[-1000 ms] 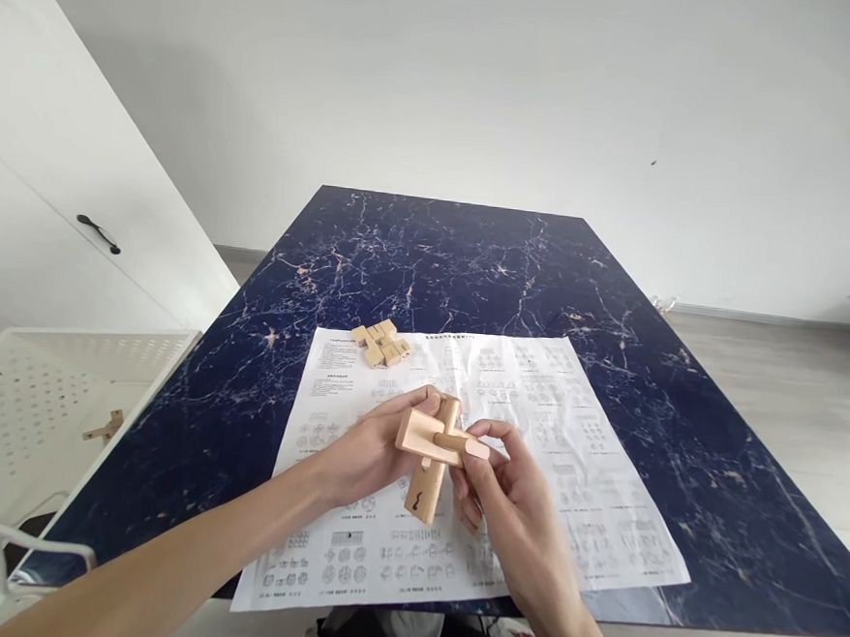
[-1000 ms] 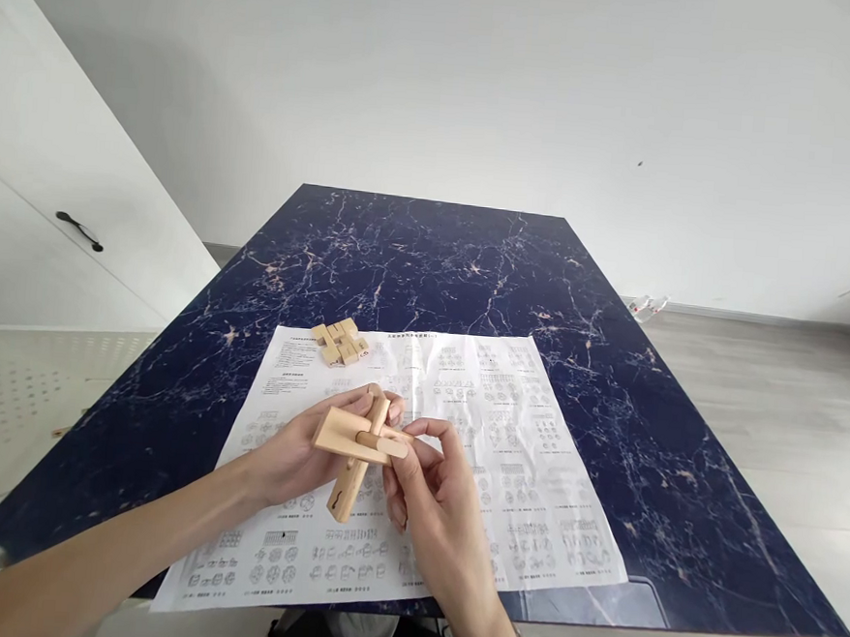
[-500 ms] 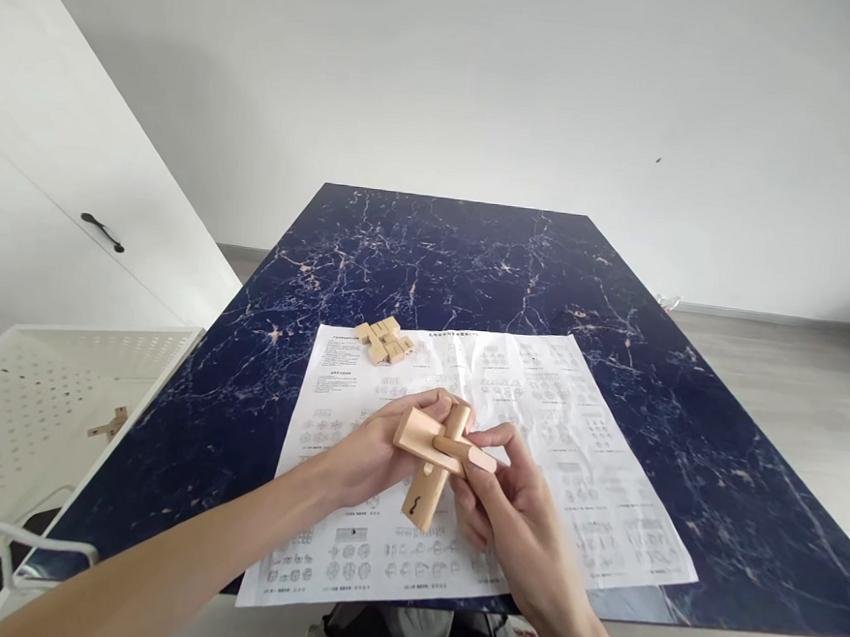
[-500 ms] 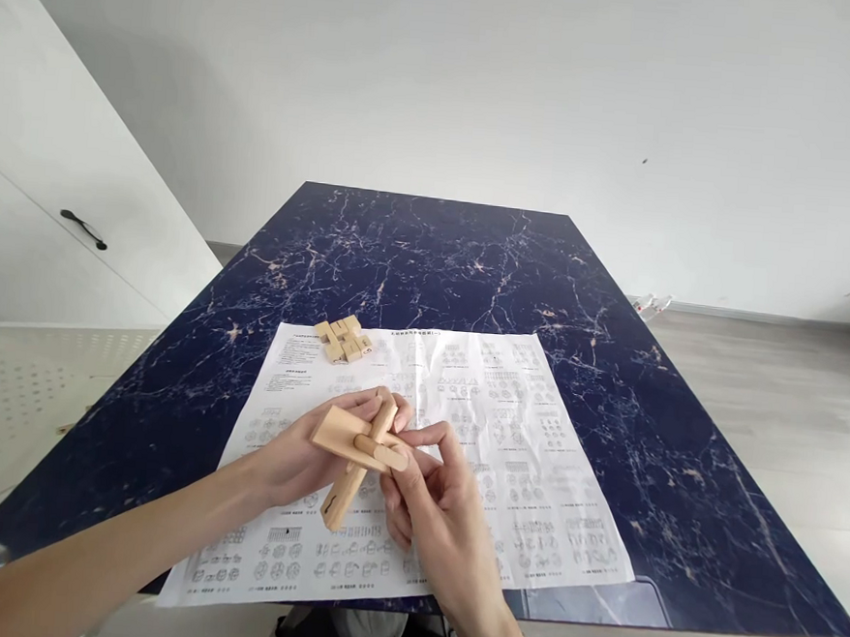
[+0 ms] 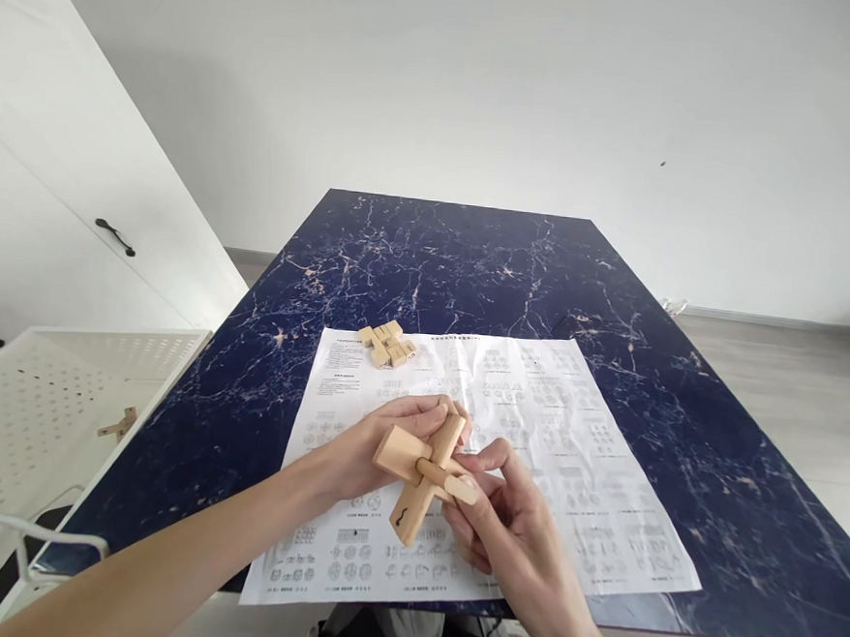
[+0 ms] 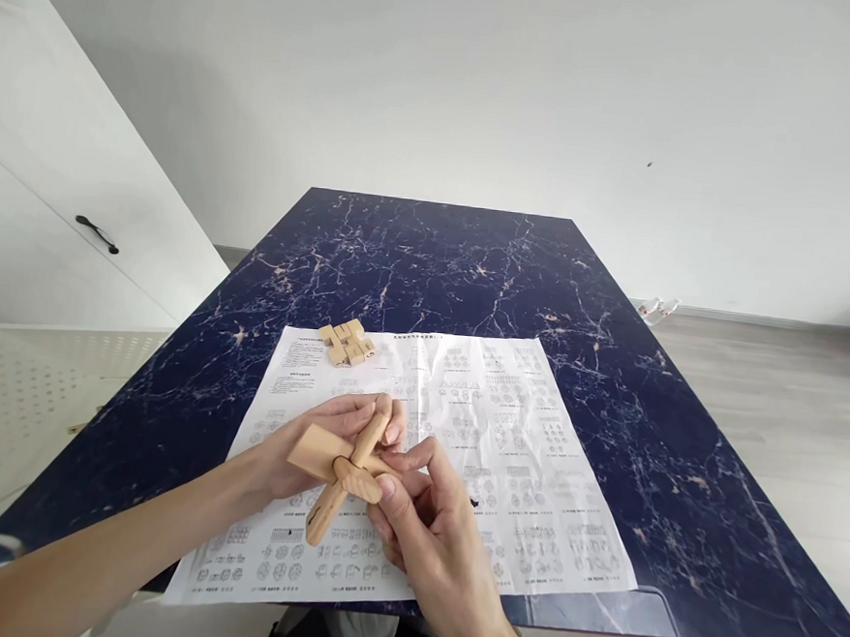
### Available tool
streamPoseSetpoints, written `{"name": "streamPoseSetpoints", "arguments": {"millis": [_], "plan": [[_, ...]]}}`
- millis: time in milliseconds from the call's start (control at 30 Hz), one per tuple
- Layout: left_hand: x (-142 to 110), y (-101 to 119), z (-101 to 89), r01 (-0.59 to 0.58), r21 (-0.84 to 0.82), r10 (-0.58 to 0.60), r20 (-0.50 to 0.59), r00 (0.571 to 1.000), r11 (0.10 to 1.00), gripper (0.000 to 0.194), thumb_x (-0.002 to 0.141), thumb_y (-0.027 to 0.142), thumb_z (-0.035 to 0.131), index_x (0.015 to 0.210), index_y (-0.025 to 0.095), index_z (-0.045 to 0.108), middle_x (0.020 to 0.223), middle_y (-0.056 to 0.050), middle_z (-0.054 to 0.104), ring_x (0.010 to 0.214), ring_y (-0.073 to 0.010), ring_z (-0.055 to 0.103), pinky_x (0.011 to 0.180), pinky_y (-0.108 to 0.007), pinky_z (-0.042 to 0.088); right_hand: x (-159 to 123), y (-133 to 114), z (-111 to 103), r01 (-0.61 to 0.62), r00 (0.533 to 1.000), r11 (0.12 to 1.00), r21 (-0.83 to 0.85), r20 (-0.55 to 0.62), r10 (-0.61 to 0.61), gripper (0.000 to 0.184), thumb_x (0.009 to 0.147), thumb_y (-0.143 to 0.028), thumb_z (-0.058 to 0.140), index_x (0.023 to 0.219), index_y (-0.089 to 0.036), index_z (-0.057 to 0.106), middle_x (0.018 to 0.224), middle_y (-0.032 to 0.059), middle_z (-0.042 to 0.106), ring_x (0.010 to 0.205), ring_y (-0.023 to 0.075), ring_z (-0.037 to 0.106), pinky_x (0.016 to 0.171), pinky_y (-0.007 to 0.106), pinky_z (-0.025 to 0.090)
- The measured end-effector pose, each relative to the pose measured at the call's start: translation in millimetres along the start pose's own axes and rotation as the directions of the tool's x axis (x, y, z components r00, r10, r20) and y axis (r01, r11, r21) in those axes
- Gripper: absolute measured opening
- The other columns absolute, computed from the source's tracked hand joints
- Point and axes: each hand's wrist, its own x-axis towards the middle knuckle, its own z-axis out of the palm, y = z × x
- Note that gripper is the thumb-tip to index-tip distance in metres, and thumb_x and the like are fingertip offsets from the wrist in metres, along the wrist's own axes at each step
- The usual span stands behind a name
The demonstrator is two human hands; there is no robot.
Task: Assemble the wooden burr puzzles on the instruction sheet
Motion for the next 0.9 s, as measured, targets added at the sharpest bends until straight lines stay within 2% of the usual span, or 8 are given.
{"name": "streamPoseSetpoints", "arguments": {"millis": [167,333,400,500,633,733,833,900], "plan": [[2.3,-0.5,-0.7,0.02,0.004,-0.02,0.055,0.998,1.0,0.039,0.097,0.053,0.074,0.087,0.015,0.066,0.092,-0.003,0.054,0.076,-0.0153,0.05,0.074,-0.03,0.04,-2.0,3.9,-1.2,0.016,0.996,0.996,0.09,0.081,-0.024,0.037,0.105,-0.059,0.064,0.099,-0.027,0.047,0.061,-0.0109,0.047,0.045,0.0059,0.025,0.043,0.021,0.022],[3.1,0.4,-0.3,0.076,0.016,-0.076,0.029,0.997,0.997,0.042,0.1,0.056,0.068,0.091,0.016,0.068,0.094,-0.004,0.056,0.079,-0.0168,0.051,0.077,-0.031,0.042,-9.6,-6.4,-0.5,-0.015,1.0,0.989,0.147,0.017,0.013,0.036,0.106,-0.059,0.064,0.104,-0.024,0.055,0.062,-0.0073,0.058,0.044,0.0051,0.035,0.046,0.02,0.032],[3.1,-0.5,-2.0,0.075,0.052,-0.073,-0.033,0.997,0.996,0.047,0.104,0.063,0.058,0.104,0.018,0.072,0.102,-0.008,0.063,0.087,-0.0205,0.057,0.082,-0.033,0.046,-13.3,-12.7,-6.6,-0.029,0.999,0.982,0.186,-0.037,0.037,0.036,0.105,-0.059,0.066,0.103,-0.023,0.057,0.061,-0.0067,0.06,0.043,0.005,0.036,0.045,0.019,0.032],[3.6,-1.7,-7.1,-0.05,0.132,0.061,-0.077,0.995,0.99,0.052,0.108,0.065,0.05,0.127,0.022,0.072,0.126,-0.012,0.066,0.112,-0.0268,0.061,0.096,-0.039,0.048,-16.3,-22.8,-29.5,0.008,0.981,0.983,0.185,-0.19,0.028,0.035,0.102,-0.055,0.071,0.097,-0.023,0.058,0.059,-0.0079,0.057,0.043,0.005,0.038,0.043,0.016,0.031],[2.2,5.4,-9.5,-0.207,0.304,0.235,-0.058,0.97,0.93,0.047,0.114,0.055,0.042,0.123,0.022,0.073,0.12,-0.012,0.068,0.11,-0.0255,0.064,0.096,-0.04,0.05,-11.6,-36.5,-80.6,0.097,0.896,0.993,-0.069,-0.429,-0.117,0.037,0.1,-0.056,0.074,0.093,-0.021,0.062,0.068,-0.0033,0.065,0.05,0.0073,0.05,0.049,0.019,0.043],[0.6,14.5,-7.0,-0.209,0.641,0.367,-0.123,0.922,0.738,0.042,0.115,0.047,0.041,0.102,0.021,0.07,0.091,-0.006,0.066,0.086,-0.0206,0.062,0.088,-0.038,0.051,-1.9,-45.0,-119.9,0.093,0.801,0.94,-0.327,-0.536,-0.266,0.041,0.096,-0.06,0.076,0.095,-0.022,0.062,0.071,-0.0002,0.07,0.053,0.0118,0.056,0.051,0.024,0.048],[2.0,18.5,-13.7,-0.098,0.924,0.625,-0.17,0.762,0.37,0.026,0.112,0.037,0.05,0.096,0.022,0.063,0.091,-0.004,0.064,0.087,-0.021,0.06,0.087,-0.038,0.051,11.6,-51.5,-151.2,0.064,0.729,0.872,-0.485,-0.574,-0.373,0.044,0.093,-0.064,0.076,0.099,-0.023,0.061,0.072,0.0011,0.073,0.053,0.0145,0.059,0.051,0.027,0.05],[3.5,18.2,-27.0,0.037,0.991,0.752,-0.119,0.648,0.125,0.01,0.106,0.033,0.059,0.11,0.024,0.061,0.109,-0.008,0.066,0.104,-0.0254,0.061,0.097,-0.045,0.05,21.4,-55.4,-167.2,0.038,0.708,0.798,-0.601,-0.548,-0.446,0.045,0.093,-0.066,0.072,0.099,-0.023,0.059,0.072,0.0019,0.075,0.051,0.0161,0.061,0.053,0.03,0.052]]}}
